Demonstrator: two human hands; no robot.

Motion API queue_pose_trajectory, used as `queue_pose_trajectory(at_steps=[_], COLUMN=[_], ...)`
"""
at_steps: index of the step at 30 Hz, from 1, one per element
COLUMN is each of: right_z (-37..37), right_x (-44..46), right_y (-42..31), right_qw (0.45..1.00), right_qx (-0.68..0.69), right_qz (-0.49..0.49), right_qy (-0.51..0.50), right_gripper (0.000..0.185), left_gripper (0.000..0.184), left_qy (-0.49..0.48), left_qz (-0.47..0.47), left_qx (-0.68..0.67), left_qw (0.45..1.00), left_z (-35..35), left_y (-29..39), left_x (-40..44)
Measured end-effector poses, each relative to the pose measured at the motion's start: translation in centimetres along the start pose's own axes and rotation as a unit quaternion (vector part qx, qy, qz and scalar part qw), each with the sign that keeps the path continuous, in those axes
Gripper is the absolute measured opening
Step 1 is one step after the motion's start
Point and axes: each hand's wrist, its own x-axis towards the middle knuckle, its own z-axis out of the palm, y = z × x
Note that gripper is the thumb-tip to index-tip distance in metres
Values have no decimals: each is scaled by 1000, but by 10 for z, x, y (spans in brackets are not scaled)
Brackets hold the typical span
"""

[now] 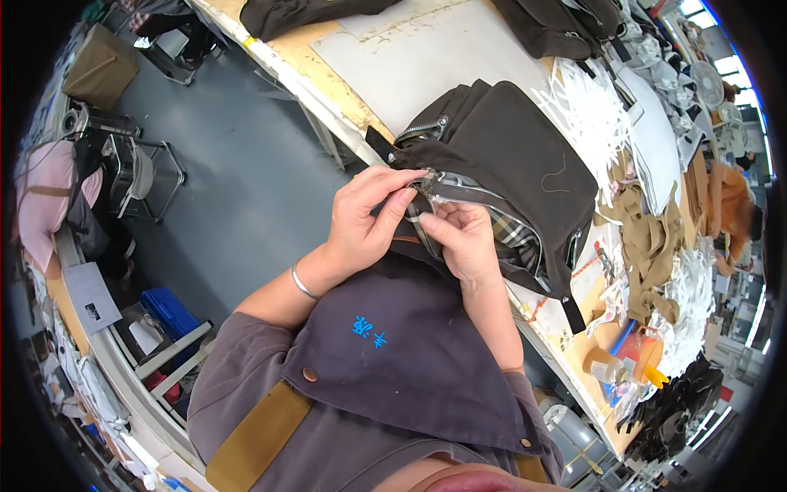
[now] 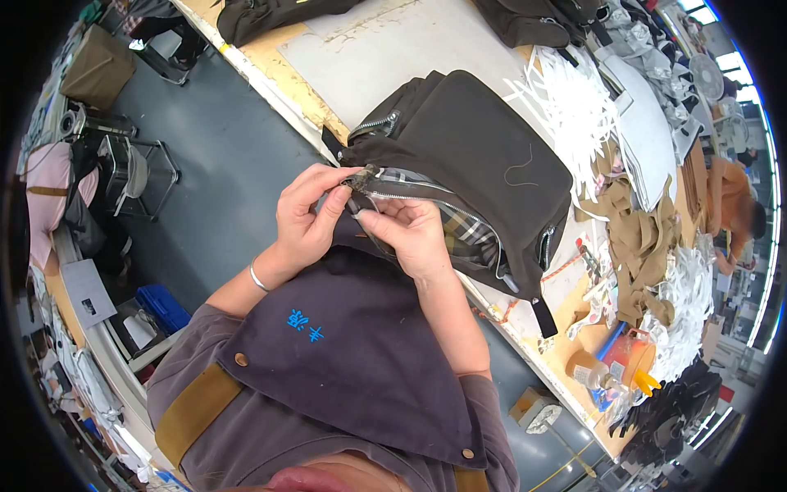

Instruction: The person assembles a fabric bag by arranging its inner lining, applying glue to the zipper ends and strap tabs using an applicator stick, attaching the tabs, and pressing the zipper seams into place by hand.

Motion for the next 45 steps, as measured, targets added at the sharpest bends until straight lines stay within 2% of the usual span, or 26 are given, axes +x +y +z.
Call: queue_pose_trajectory(at_steps=[2,5,8,11,14,17,20,25,27,28,29,31,35,36,39,42,45], right_z=[2,5,11,9,6,9,13,4,13,4,4,5,3,2,0,3,5], right_x=[2,0,2,1,0,0,1,3,0,0,2,5,5,5,3,5,5], right_y=[7,6,10,12,16,16,14,3,1,3,3,3,5,4,-1,3,6], right_qw=[996,998,991,987,988,983,965,988,988,992,992,991,995,995,996,995,995], right_qx=[49,-6,25,67,32,-13,-72,-80,-121,-107,-106,-105,-75,-67,-53,-57,-72], right_qz=[-56,-59,-118,-82,-76,-112,-169,-75,-70,-57,-56,-55,-57,-54,-53,-67,-64], right_qy=[41,9,62,117,128,145,186,109,58,30,41,63,41,43,45,38,36], right_gripper=[31,28,15,15,18,17,15,9,12,20,20,21,21,21,21,22,23], left_gripper=[23,20,15,10,9,11,13,14,15,16,18,17,20,23,22,21,16], left_qy=[12,40,51,50,64,57,38,39,43,43,44,27,22,-18,-28,-3,-2], left_qz=[9,3,-77,-215,-212,-165,-226,-257,-263,-267,-271,-237,-180,-228,-250,-252,-200], left_qx=[-19,-11,-89,-263,-282,-222,-258,-267,-287,-311,-334,-316,-276,-246,-321,-316,-263], left_qw=[1000,999,992,939,933,959,939,928,920,911,902,918,944,942,913,915,944], left_z=[2,4,5,7,9,8,4,2,1,0,-2,-8,1,-10,-10,-7,-10], left_y=[1,7,2,0,4,5,4,1,-1,-2,-3,-2,-1,-1,-13,-9,-3], left_x=[0,4,-1,-4,0,2,3,10,9,8,8,8,-1,-2,-4,-2,2])
